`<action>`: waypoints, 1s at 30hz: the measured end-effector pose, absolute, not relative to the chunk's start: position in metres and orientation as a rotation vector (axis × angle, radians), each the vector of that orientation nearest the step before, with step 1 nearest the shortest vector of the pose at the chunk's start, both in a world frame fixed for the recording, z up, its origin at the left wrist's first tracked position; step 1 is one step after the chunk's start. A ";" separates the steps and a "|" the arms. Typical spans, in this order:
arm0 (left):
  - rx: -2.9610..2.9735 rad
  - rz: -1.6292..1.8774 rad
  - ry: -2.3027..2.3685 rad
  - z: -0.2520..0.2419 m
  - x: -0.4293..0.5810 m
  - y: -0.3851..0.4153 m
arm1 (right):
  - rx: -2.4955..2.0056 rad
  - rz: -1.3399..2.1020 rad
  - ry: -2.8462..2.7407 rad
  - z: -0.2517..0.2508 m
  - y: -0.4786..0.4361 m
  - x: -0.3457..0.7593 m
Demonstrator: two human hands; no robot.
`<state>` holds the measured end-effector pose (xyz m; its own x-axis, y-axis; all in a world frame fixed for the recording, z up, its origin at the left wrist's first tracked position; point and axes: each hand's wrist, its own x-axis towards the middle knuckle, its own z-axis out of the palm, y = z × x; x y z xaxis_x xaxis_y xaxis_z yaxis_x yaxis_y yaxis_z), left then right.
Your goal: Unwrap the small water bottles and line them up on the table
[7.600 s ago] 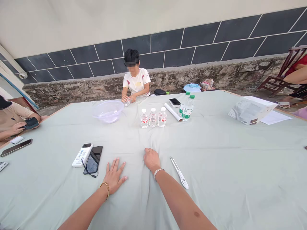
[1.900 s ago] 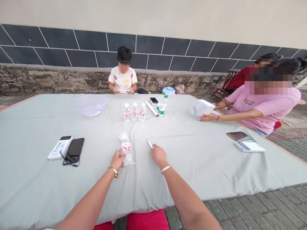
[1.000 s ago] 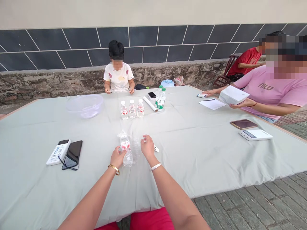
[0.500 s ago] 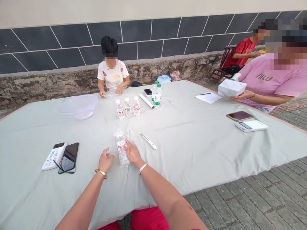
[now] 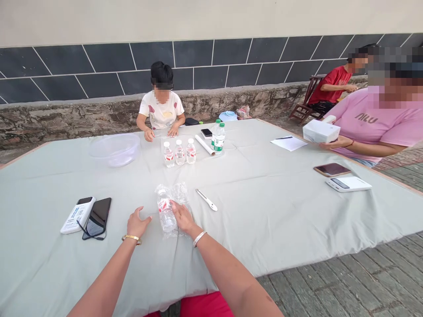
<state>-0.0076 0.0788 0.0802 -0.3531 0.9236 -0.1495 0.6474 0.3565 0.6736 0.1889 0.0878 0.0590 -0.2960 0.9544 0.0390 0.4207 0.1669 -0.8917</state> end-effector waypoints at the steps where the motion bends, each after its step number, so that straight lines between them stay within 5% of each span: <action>1: 1.360 0.741 2.083 0.083 -0.007 0.078 | -1.290 1.070 -1.849 0.058 0.087 0.187; 8: 1.631 0.804 1.850 0.087 0.045 0.079 | -1.240 0.972 -2.027 0.048 0.094 0.189; 16: 1.281 0.897 1.832 0.065 -0.045 0.069 | -1.381 0.876 -2.042 0.051 0.089 0.195; 30: 1.150 0.715 2.058 0.061 -0.050 0.071 | -1.533 1.234 -1.164 0.100 0.117 0.213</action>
